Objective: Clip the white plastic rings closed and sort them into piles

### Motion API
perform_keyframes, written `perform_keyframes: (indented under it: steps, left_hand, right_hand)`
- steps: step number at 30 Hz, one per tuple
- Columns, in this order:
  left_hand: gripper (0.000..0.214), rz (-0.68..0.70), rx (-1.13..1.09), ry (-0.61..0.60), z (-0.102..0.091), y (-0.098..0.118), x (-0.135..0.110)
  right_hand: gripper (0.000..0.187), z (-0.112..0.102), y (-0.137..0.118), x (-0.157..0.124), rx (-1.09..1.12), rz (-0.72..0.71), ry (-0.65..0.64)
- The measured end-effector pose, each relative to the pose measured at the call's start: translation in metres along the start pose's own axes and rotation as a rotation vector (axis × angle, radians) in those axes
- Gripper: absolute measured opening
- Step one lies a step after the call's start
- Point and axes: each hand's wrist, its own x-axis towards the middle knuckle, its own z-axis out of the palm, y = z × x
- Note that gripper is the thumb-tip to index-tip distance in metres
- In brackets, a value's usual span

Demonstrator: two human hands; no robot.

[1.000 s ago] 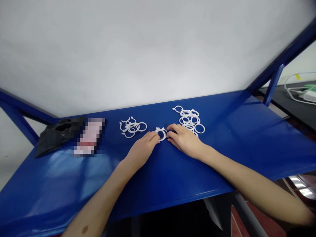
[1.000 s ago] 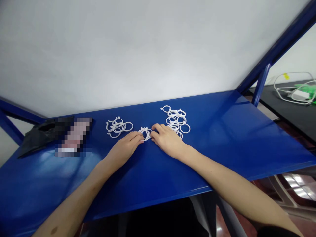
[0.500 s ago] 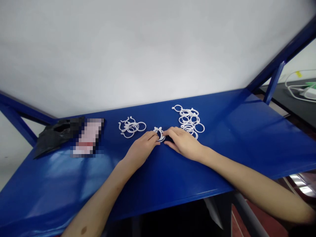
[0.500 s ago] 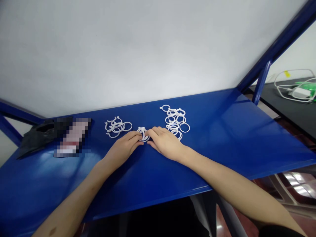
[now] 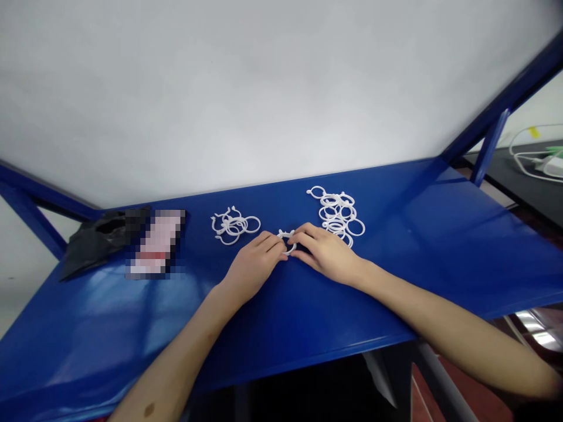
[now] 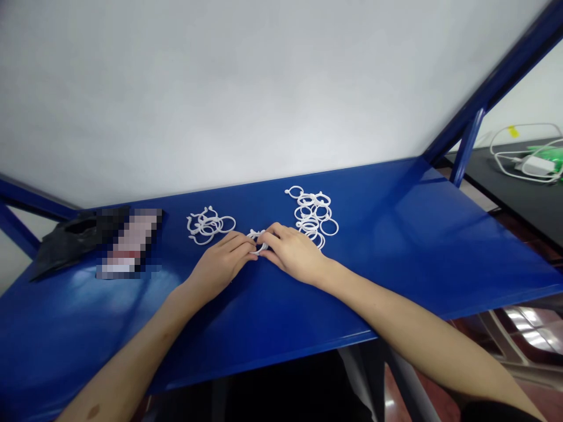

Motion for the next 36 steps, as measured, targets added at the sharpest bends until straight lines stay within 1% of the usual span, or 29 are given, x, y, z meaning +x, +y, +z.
perform_keyframes:
  steps: [3, 5, 8, 9, 11, 14, 19, 24, 28, 30, 33, 36]
  left_hand:
    - [0.015, 0.018, 0.044, 0.037, -0.003, 0.0, 0.0]
    - [0.014, 0.011, 0.049, 0.063, -0.006, 0.002, 0.0]
    - [0.016, -0.001, 0.04, 0.079, -0.009, 0.004, -0.001]
    - [0.017, 0.003, 0.04, 0.078, -0.009, 0.005, -0.001]
    - [0.018, 0.022, 0.048, 0.08, -0.008, 0.006, 0.0]
    - [0.017, 0.056, 0.063, 0.082, -0.007, 0.007, 0.001]
    - [0.015, 0.11, 0.041, 0.075, -0.007, 0.008, 0.002]
    - [0.018, 0.149, 0.01, 0.018, -0.009, 0.007, 0.001]
    - [0.018, 0.165, 0.019, 0.003, -0.01, 0.005, 0.001]
    - [0.018, 0.174, 0.034, 0.021, -0.011, 0.005, 0.001]
    - [0.018, 0.191, 0.095, 0.05, -0.012, 0.007, 0.002]
    - [0.02, 0.21, 0.167, 0.005, -0.011, 0.009, 0.004]
  right_hand:
    - [0.02, 0.001, -0.001, -0.001, 0.088, 0.02, 0.057]
    - [0.022, 0.001, -0.003, -0.002, 0.179, 0.042, 0.131]
    - [0.025, 0.001, -0.006, -0.001, 0.348, 0.143, 0.255]
    - [0.024, 0.001, -0.006, 0.0, 0.402, 0.184, 0.274]
    - [0.019, 0.001, -0.006, 0.002, 0.496, 0.247, 0.27]
    - [0.013, 0.002, -0.006, 0.004, 0.552, 0.302, 0.269]
    - [0.007, 0.005, -0.007, 0.004, 0.479, 0.309, 0.276]
    - [0.007, 0.005, -0.008, 0.002, 0.313, 0.194, 0.257]
    - [0.009, 0.005, -0.008, 0.001, 0.246, 0.144, 0.25]
    - [0.01, 0.005, -0.009, 0.002, 0.242, 0.151, 0.256]
    - [0.015, 0.005, -0.01, 0.002, 0.252, 0.204, 0.265]
    - [0.011, 0.006, -0.009, 0.002, 0.184, 0.207, 0.235]
